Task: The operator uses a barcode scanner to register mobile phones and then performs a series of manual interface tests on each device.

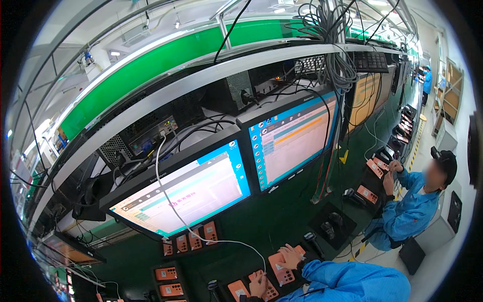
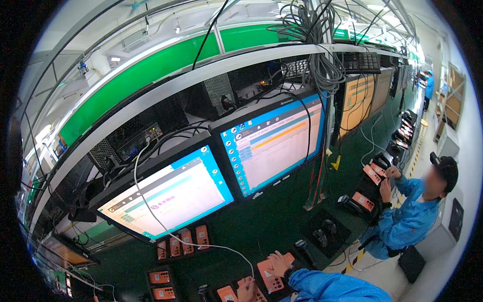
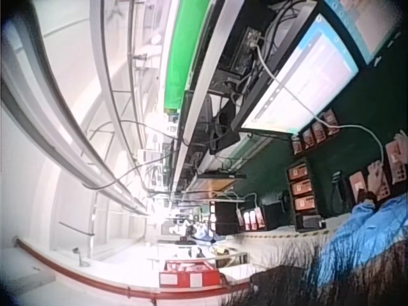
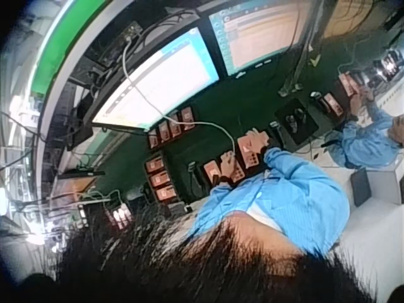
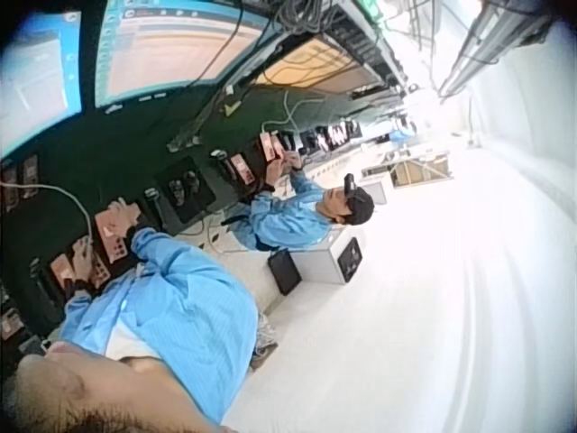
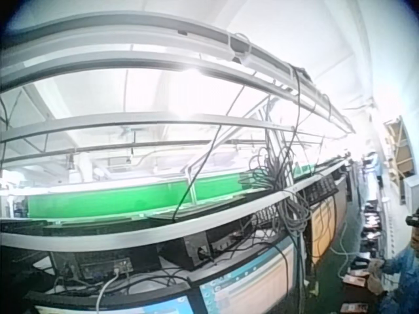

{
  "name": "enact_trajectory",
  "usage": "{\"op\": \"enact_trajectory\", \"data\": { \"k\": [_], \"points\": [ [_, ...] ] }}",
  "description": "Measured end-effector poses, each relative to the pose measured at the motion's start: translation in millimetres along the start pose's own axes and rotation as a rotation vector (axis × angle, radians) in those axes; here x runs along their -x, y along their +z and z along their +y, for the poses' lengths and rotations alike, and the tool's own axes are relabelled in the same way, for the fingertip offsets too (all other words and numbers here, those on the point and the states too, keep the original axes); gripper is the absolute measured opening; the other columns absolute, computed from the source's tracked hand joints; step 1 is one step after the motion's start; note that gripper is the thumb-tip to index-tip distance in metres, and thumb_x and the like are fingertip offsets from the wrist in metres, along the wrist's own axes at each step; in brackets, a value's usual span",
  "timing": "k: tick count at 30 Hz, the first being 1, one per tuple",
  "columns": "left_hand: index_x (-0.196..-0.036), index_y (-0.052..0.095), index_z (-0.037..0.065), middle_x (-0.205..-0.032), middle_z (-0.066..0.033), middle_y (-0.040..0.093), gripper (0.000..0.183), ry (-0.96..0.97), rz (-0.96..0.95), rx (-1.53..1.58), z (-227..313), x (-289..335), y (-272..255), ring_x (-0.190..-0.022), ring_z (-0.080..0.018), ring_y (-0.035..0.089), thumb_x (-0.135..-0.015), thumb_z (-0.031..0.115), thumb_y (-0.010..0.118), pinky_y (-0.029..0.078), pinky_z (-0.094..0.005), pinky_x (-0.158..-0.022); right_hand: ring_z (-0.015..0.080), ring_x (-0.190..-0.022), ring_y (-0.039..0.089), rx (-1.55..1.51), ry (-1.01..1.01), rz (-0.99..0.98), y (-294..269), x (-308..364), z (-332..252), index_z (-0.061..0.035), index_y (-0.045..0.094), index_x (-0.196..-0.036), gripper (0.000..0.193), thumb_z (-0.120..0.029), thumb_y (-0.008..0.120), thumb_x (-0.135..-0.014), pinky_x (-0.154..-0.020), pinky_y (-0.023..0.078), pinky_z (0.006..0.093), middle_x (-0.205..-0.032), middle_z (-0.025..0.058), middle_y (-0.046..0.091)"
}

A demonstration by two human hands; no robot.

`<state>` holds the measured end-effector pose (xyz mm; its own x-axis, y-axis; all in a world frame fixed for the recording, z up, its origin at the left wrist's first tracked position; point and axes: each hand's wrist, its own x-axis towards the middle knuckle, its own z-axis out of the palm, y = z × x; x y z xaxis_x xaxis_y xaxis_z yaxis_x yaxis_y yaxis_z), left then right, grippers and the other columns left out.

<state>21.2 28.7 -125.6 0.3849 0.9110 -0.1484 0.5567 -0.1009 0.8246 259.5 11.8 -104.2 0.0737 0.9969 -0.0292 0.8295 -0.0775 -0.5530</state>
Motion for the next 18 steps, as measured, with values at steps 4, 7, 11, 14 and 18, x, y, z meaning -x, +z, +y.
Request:
{"op": "enact_trajectory", "data": {
  "k": [4, 7, 11, 14, 18],
  "points": [
    [-0.114, 0.066, 0.016, -0.129, -0.0188, 0.054, 0.032, -0.018, -0.005, -0.016, -2.0, -0.7, 1.4, -0.127, -0.0325, 0.044, -0.092, 0.034, 0.052, 0.042, -0.0346, -0.100, 0.0400, -0.133, 0.030, 0.018, 0.007, -0.026, -3.7, 1.0, -3.2, 0.0017, 0.046, -0.129, 0.071, -0.047, 0.064, -0.079, -0.113, 0.021, 0.0468, -0.135, 0.0212, 0.044],
    [-0.114, 0.066, 0.016, -0.130, -0.0185, 0.053, 0.032, -0.067, -0.013, -0.040, 6.7, 0.5, -1.8, -0.127, -0.0325, 0.044, -0.091, 0.033, 0.052, 0.042, -0.0346, -0.100, 0.0398, -0.133, 0.028, -0.001, 0.030, -0.033, -2.1, 1.9, -2.4, 0.0015, 0.045, -0.129, 0.070, -0.046, 0.063, -0.080, -0.113, 0.020, 0.0465, -0.136, 0.0212, 0.043],
    [-0.113, 0.067, 0.017, -0.129, -0.0230, 0.051, 0.031, -0.045, 0.001, -0.019, 4.9, 1.3, -1.5, -0.125, -0.0334, 0.046, -0.090, 0.031, 0.053, 0.043, -0.0355, -0.098, 0.0401, -0.135, 0.026, -0.010, 0.044, -0.064, -4.0, 1.4, -3.2, 0.0005, 0.045, -0.130, 0.070, -0.044, 0.064, -0.080, -0.113, 0.021, 0.0469, -0.138, 0.0208, 0.042],
    [-0.113, 0.067, 0.018, -0.129, -0.0264, 0.050, 0.031, -0.057, 0.002, -0.019, 1.4, 0.7, -0.2, -0.123, -0.0348, 0.049, -0.089, 0.031, 0.054, 0.044, -0.0361, -0.097, 0.0407, -0.135, 0.025, -0.030, 0.047, -0.062, -2.7, 1.8, -1.7, -0.0008, 0.044, -0.131, 0.071, -0.044, 0.064, -0.079, -0.112, 0.022, 0.0478, -0.139, 0.0201, 0.041],
    [-0.113, 0.067, 0.021, -0.130, -0.0281, 0.049, 0.030, -0.047, -0.008, -0.066, -3.1, -0.6, 0.0, -0.120, -0.0364, 0.050, -0.088, 0.032, 0.054, 0.046, -0.0369, -0.095, 0.0404, -0.136, 0.025, -0.026, 0.051, -0.046, 5.3, 0.5, 3.7, -0.0024, 0.044, -0.132, 0.070, -0.044, 0.065, -0.079, -0.112, 0.023, 0.0485, -0.139, 0.0186, 0.041]
  ]
}}
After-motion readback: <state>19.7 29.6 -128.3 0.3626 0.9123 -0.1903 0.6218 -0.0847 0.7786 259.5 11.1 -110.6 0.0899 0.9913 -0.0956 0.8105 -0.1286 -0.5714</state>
